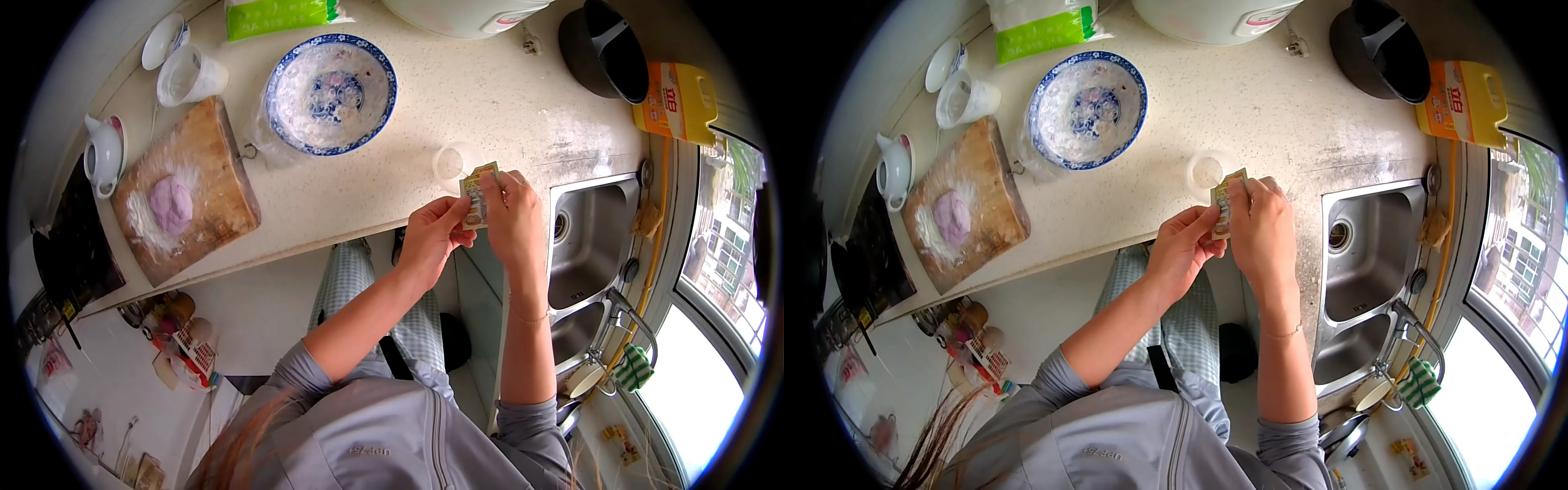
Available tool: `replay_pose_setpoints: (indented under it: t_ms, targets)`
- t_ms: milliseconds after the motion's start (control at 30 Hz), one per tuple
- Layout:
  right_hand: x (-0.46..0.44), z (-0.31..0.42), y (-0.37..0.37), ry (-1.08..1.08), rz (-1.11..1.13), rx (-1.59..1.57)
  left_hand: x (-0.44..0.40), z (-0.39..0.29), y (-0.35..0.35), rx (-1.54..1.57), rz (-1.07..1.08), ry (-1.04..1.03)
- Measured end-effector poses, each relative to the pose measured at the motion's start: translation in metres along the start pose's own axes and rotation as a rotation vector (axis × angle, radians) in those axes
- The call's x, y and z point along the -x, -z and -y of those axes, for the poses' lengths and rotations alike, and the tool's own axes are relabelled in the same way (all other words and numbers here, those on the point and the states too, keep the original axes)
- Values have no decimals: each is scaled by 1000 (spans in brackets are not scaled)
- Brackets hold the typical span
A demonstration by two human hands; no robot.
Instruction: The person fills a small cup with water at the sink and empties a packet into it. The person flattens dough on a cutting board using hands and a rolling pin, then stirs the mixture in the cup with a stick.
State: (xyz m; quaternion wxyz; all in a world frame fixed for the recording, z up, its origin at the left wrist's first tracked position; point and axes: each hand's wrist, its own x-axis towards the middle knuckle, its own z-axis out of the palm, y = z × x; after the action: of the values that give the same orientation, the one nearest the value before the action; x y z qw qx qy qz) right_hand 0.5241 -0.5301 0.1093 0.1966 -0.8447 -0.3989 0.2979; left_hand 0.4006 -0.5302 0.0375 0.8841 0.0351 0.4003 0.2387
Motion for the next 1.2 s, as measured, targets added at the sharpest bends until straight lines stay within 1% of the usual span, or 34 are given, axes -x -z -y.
replay_pose_setpoints:
  t_ms: [67,167,200,300,400,700,900,1000,1200]
  targets:
    - [0,-2,-2,3,0,-2,-2,0,3,-22,17,-22]
    - [1,0,-2,-22,20,6,2,-7,0,-47,27,42]
    - [1,1,-2,-36,30,10,1,-7,1,-56,41,26]
    - [1,-5,-8,72,-37,82,0,-7,2,-76,63,-2]
    - [1,-2,-10,47,-55,177,-2,-7,3,-75,57,1]
    - [3,4,-10,27,-83,267,-3,-5,6,-69,82,-15]
    - [4,8,-9,17,-83,268,-2,-5,3,-71,73,-27]
    - [5,6,-12,54,-112,310,-4,-6,5,-61,71,-28]
    - [4,7,-13,28,-99,295,-3,-5,5,-39,64,-30]
